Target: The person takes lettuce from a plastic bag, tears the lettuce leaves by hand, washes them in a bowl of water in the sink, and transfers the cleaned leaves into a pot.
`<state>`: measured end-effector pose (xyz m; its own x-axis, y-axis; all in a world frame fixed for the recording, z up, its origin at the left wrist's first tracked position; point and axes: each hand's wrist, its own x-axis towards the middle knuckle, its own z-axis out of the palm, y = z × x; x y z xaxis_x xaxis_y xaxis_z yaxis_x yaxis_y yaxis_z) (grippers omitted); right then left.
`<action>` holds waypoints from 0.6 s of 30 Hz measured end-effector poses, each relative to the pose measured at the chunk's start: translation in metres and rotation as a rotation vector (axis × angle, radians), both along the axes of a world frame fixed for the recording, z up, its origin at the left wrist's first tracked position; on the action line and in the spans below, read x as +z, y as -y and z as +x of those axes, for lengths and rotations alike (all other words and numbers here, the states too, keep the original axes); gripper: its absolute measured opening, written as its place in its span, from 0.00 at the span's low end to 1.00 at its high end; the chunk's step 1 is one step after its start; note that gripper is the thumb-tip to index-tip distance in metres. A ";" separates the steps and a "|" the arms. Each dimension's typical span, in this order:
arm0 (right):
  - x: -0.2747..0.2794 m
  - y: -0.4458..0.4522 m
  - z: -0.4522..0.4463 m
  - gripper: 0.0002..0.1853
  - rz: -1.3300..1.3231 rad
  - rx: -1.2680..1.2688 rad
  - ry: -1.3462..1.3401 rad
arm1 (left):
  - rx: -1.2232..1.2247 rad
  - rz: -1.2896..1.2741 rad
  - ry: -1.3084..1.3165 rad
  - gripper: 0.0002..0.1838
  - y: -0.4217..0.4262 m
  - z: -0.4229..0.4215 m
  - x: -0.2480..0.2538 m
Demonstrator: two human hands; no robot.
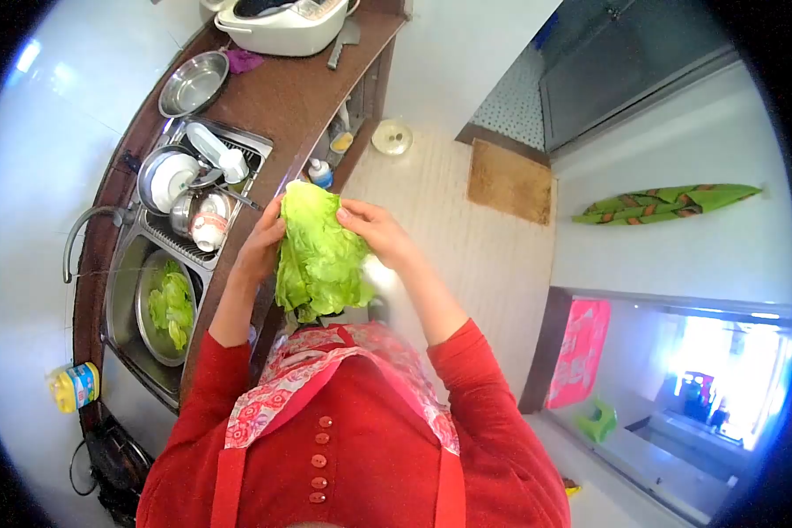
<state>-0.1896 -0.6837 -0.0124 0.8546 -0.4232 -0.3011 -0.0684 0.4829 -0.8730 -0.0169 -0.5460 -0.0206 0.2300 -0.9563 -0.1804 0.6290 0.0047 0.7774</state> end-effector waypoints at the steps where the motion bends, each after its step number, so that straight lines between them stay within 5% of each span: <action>1: 0.004 -0.001 0.001 0.23 0.010 -0.002 0.002 | -0.005 -0.033 0.058 0.35 0.002 0.000 0.005; 8: 0.034 -0.004 0.008 0.17 -0.265 -0.289 -0.144 | 0.039 -0.174 0.012 0.34 -0.010 0.011 0.000; 15: 0.047 -0.048 0.013 0.23 -0.996 -0.099 -0.282 | 0.165 -0.212 0.051 0.35 -0.029 0.018 0.000; 18: 0.040 -0.049 0.018 0.20 -0.928 -0.080 -0.260 | 0.178 -0.181 0.125 0.37 -0.038 0.018 0.000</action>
<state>-0.1715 -0.6345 0.0273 0.7669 -0.6417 0.0070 -0.3099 -0.3798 -0.8716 0.0014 -0.5084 -0.0204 0.4067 -0.9131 0.0299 0.5050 0.2520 0.8255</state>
